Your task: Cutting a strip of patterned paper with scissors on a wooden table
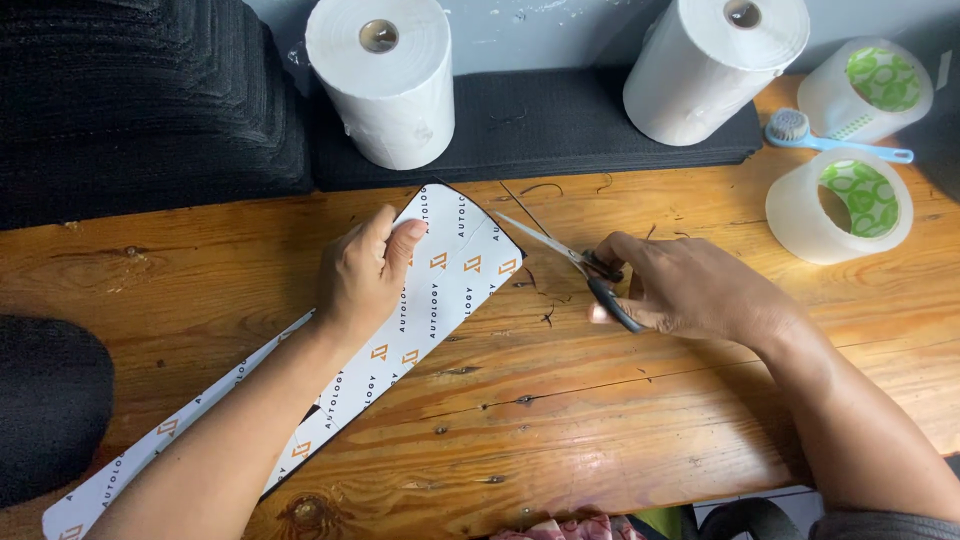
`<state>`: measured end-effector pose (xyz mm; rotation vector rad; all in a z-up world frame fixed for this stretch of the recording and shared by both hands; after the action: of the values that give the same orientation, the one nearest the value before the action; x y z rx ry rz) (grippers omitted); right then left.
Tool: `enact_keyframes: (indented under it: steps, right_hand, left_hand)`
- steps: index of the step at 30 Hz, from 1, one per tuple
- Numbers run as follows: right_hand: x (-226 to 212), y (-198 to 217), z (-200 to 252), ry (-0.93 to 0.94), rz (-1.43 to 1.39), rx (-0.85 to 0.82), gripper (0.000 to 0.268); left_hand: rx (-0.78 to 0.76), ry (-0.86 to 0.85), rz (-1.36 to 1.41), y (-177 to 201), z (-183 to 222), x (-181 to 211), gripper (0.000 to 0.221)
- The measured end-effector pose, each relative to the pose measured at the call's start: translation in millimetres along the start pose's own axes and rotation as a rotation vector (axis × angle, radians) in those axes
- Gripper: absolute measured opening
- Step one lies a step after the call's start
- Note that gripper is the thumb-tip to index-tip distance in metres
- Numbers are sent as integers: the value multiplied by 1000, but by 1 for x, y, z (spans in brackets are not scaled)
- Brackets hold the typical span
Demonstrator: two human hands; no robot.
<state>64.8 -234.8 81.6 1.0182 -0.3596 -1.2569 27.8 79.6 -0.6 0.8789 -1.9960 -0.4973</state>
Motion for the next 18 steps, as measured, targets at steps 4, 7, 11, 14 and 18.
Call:
enact_keyframes:
  steps: [4,7,11,14,18]
  right_hand:
    - [0,-9,-2,53,-5,-30,59]
    - [4,-14,-4,123,-30,-33,61]
    - [-3,-14,-2,163,-26,-32,60]
    - [-5,-15,-3,158,-28,-19,59]
    - [-5,-20,-7,159,3,13,61]
  left_hand:
    - [16,13,7,0,2,-5,43]
    - [10,21,14,1,2,-10,41]
    - [18,42,62,3,1,-9,42]
    - [17,35,39,3,1,-6,44]
    - [21,33,32,3,1,-8,44]
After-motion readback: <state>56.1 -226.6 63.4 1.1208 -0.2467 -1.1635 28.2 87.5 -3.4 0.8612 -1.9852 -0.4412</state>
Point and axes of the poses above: each hand's wrist, its own z-axis away from the middle knuckle, its own y-axis out of the back of the hand, x = y × z, the point moved 3 cm from there along -z, towards the middle knuckle, and after that the axes turned 4 degrees about -z, right-handed, at the moved point
